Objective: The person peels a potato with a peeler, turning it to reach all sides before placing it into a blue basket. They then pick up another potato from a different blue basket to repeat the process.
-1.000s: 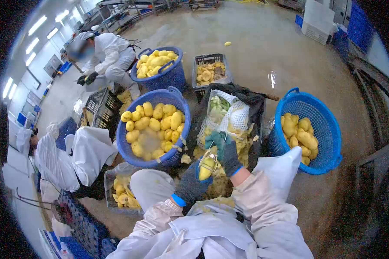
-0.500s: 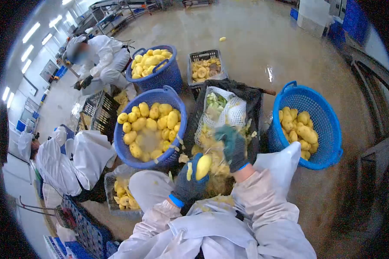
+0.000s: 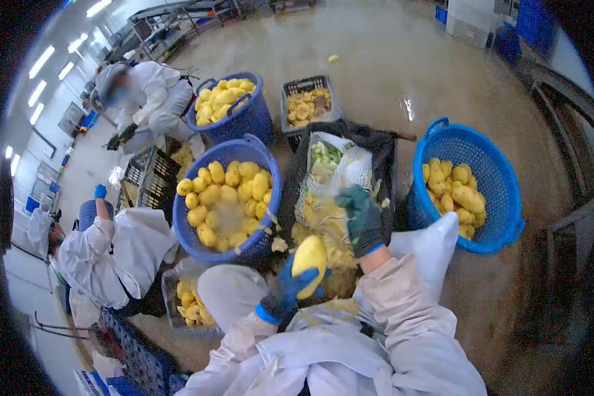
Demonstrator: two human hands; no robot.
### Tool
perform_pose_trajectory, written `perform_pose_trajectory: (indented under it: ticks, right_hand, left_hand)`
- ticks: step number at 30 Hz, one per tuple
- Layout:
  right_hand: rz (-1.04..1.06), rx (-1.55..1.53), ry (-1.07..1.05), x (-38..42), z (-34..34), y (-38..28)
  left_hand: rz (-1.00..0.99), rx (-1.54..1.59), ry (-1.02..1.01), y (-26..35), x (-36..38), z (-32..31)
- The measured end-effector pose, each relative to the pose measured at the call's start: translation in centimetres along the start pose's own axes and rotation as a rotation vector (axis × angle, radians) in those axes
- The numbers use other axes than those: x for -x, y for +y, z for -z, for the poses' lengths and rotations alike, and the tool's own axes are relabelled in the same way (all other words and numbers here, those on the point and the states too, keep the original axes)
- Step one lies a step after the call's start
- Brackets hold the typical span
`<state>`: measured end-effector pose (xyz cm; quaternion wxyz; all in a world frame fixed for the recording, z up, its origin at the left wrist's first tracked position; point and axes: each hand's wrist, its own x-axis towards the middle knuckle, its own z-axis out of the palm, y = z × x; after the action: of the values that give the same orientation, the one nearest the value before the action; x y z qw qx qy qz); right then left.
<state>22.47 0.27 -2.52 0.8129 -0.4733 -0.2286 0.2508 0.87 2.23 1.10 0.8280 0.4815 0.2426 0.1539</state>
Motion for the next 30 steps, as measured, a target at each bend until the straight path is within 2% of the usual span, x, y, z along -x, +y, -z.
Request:
perform_pose_trajectory:
  ticks: [1,2,4,5,6,8,10,13,14,17,18,21,22,25,27,29,30]
  right_hand:
    - [0.104,0.132,-0.099,1.3,-1.4,-1.6]
    - [0.261,0.413,-0.296,1.7,-2.1,-2.4]
    - [0.213,0.485,-0.168,-0.1,2.0,1.9]
    - [0.196,0.516,-0.115,-1.0,1.6,1.2]
    - [-0.062,0.034,0.074,-0.7,1.4,0.5]
    - [0.100,0.188,-0.119,0.7,-0.8,-2.1]
    - [0.261,0.399,-0.337,1.9,-1.5,-1.5]
    - [-0.040,0.157,-0.039,-1.5,3.3,3.7]
    - [-0.092,-0.202,-0.029,-3.0,5.2,4.2]
    - [0.160,0.331,-0.063,1.1,-1.5,-3.4]
    - [0.009,0.034,-0.234,1.4,-1.8,-2.6]
    - [-0.086,0.125,-0.074,-0.9,2.8,2.2]
    - [0.097,0.385,-0.140,-2.2,5.7,4.6]
    - [-0.005,0.019,-0.052,1.1,0.3,-1.2]
    - [-0.123,-0.069,-0.167,0.9,0.3,0.5]
    - [-0.048,-0.141,-0.187,0.4,1.2,2.3]
    - [0.028,-0.027,-0.185,-0.7,2.2,3.5]
  left_hand:
    - [-0.002,-0.048,-0.043,-0.9,-0.4,0.9]
    - [-0.006,-0.095,-0.085,-1.8,-0.8,1.8]
    - [0.100,0.129,-0.097,0.3,0.5,-0.3]
    - [0.112,0.203,-0.098,0.3,0.9,-0.7]
    - [0.120,0.268,-0.105,0.8,0.6,-0.6]
    - [0.058,0.235,-0.058,0.4,-0.3,-0.1]
    - [0.046,0.208,-0.067,-1.1,-0.7,0.7]
    - [0.012,0.113,-0.100,-0.9,-0.6,0.7]
    - [-0.019,0.071,-0.080,-0.3,-0.7,0.7]
    - [-0.023,-0.012,0.006,-0.5,-0.1,0.2]
    - [-0.029,0.033,-0.002,-0.5,-0.3,-0.2]
    - [-0.031,0.080,-0.043,-0.1,0.5,-0.9]
    - [-0.037,0.079,-0.057,0.2,0.4,-0.7]
    - [0.077,0.242,-0.021,0.1,0.4,-0.1]
    - [0.090,0.307,-0.017,0.2,0.0,-0.4]
    - [0.190,0.479,-0.023,0.7,0.5,-0.9]
    - [0.166,0.504,0.003,0.5,0.5,-0.8]
